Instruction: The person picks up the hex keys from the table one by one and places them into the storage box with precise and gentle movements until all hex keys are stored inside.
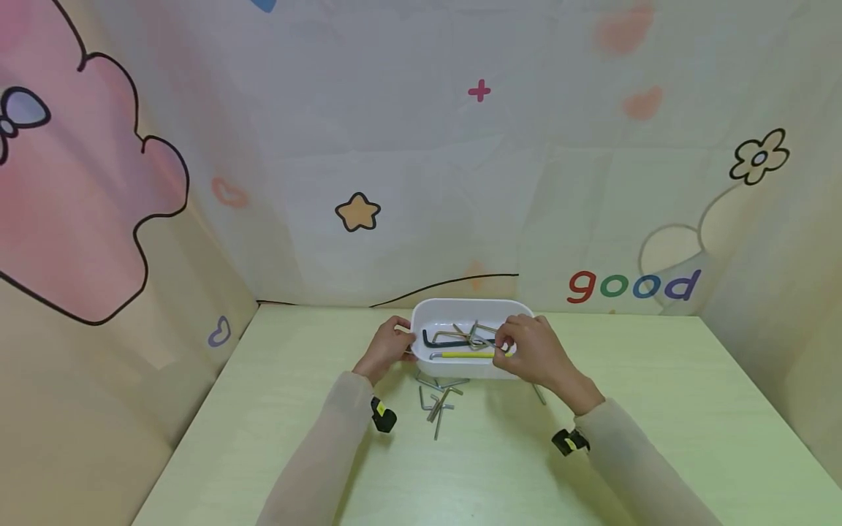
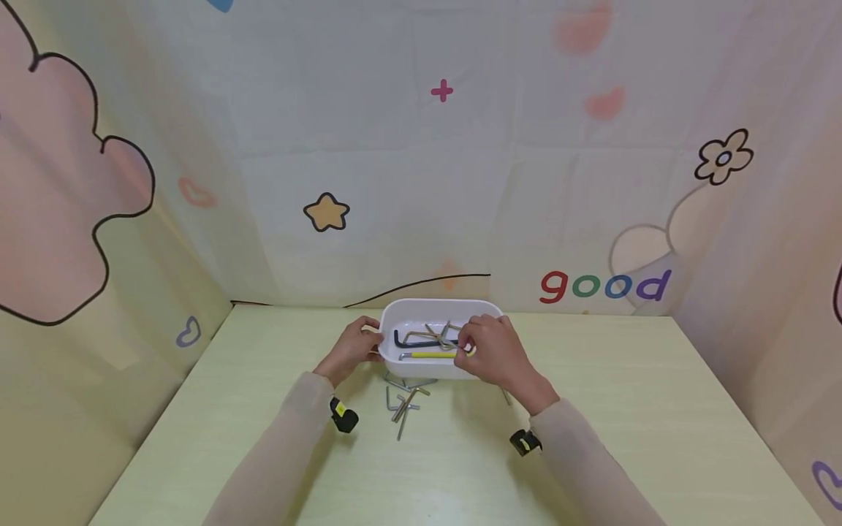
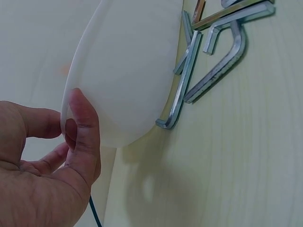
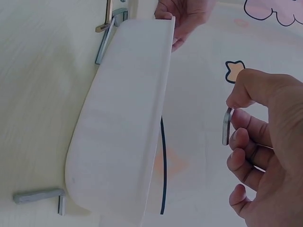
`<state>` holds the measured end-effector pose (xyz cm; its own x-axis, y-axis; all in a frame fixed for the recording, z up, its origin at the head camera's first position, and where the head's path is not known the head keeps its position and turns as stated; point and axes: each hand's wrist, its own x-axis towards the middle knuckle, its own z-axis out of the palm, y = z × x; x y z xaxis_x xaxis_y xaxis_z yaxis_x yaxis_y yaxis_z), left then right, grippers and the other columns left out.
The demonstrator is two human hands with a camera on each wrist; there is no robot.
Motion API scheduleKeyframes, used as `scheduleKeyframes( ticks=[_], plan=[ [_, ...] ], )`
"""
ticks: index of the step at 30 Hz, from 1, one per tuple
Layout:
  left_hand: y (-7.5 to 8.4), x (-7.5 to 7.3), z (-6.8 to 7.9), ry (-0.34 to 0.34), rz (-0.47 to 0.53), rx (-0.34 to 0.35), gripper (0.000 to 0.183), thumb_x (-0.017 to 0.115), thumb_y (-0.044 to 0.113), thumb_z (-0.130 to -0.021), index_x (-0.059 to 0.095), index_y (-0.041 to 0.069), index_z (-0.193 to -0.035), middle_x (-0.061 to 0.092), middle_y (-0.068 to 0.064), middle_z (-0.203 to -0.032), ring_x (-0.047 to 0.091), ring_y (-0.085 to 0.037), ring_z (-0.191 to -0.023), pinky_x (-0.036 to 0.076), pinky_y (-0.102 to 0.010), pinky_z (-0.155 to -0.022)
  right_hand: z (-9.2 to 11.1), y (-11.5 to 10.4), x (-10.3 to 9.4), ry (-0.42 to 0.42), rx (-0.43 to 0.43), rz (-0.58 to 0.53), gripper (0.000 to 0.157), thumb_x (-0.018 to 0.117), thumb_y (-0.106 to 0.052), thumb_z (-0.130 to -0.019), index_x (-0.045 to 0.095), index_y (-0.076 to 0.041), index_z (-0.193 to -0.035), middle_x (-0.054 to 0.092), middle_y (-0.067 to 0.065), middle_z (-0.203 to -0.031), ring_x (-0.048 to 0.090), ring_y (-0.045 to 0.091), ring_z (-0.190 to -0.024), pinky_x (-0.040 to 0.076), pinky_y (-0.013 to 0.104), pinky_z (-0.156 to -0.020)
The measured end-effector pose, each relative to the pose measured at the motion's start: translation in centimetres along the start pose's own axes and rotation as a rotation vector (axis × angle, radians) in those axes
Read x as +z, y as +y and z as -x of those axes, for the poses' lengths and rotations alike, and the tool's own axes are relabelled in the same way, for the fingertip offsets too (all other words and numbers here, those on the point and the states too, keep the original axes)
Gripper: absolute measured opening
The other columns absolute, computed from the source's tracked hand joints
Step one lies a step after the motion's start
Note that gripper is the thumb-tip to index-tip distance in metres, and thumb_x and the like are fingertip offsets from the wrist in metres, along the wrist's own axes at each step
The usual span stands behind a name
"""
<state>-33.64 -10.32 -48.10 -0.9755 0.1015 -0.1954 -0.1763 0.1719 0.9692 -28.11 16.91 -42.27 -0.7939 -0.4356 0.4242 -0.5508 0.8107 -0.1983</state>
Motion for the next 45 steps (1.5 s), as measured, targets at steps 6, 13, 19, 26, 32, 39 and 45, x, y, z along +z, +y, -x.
scheduleKeyframes(
  ticks=[6,13,19,26,32,39,45],
  plan=[
    [0.1,0.0,0.0,-0.004,-0.002,0.008,0.034,0.052,0.007,-0.098,0.047,-0.003,-0.13,0.062,-0.022,-0.101,0.065,-0.022,-0.077,0.057,-0.021,-0.058,-0.9,0.5,-0.1,0.0,-0.012,0.015,0.008,0.071,-0.018,-0.072,0.063,-0.016,-0.07,0.055,-0.004,-0.068,0.046,0.011,-0.07,0.035,0.033,-0.07],
    [0.4,-0.1,0.0,-0.006,0.0,0.004,0.034,0.052,0.006,-0.098,0.047,-0.004,-0.13,0.061,-0.02,-0.099,0.063,-0.019,-0.075,0.057,-0.021,-0.058,-2.1,0.9,-0.2,-0.032,0.01,0.005,0.008,0.072,-0.018,-0.073,0.065,-0.015,-0.071,0.056,-0.005,-0.069,0.048,0.013,-0.071,0.034,0.032,-0.068],
    [0.8,-0.2,0.1,-0.007,0.002,0.01,0.033,0.052,0.006,-0.098,0.047,-0.003,-0.128,0.061,-0.02,-0.098,0.063,-0.019,-0.074,0.057,-0.021,-0.058,-3.6,1.2,-0.4,-0.058,0.021,0.022,0.007,0.07,-0.018,-0.074,0.065,-0.015,-0.07,0.056,-0.004,-0.067,0.049,0.014,-0.07,0.036,0.033,-0.066],
    [0.8,-0.4,0.1,-0.004,-0.005,0.006,0.031,0.053,0.006,-0.097,0.048,-0.002,-0.126,0.062,-0.025,-0.103,0.065,-0.022,-0.077,0.057,-0.021,-0.059,-5.3,1.1,-0.4,-0.156,0.03,0.035,0.006,0.071,-0.02,-0.076,0.068,-0.014,-0.075,0.059,-0.003,-0.071,0.051,0.015,-0.069,0.043,0.037,-0.07],
    [0.8,-0.4,0.3,-0.003,-0.007,0.0,0.03,0.053,0.007,-0.096,0.048,-0.001,-0.125,0.062,-0.028,-0.108,0.068,-0.026,-0.082,0.057,-0.021,-0.059,-6.9,1.3,-0.2,-0.261,0.016,0.031,0.007,0.071,-0.02,-0.078,0.067,-0.015,-0.076,0.059,-0.002,-0.074,0.051,0.015,-0.07,0.043,0.029,-0.064],
    [0.2,-0.3,0.0,0.002,-0.021,-0.001,0.03,0.053,0.007,-0.096,0.048,-0.001,-0.125,0.063,-0.02,-0.098,0.064,-0.018,-0.072,0.057,-0.021,-0.059,-8.5,1.4,0.0,-0.362,0.041,0.013,0.007,0.07,-0.021,-0.081,0.066,-0.015,-0.079,0.061,-0.001,-0.078,0.052,0.017,-0.075,0.044,0.031,-0.068],
    [-0.2,0.0,-0.2,0.0,-0.022,0.003,0.031,0.053,0.007,-0.096,0.048,-0.002,-0.126,0.062,-0.016,-0.093,0.063,-0.015,-0.069,0.057,-0.021,-0.059,-8.8,1.8,0.5,-0.41,0.083,-0.002,0.006,0.07,-0.02,-0.082,0.066,-0.015,-0.08,0.062,0.0,-0.079,0.052,0.018,-0.075,0.043,0.031,-0.068]
  ],
)
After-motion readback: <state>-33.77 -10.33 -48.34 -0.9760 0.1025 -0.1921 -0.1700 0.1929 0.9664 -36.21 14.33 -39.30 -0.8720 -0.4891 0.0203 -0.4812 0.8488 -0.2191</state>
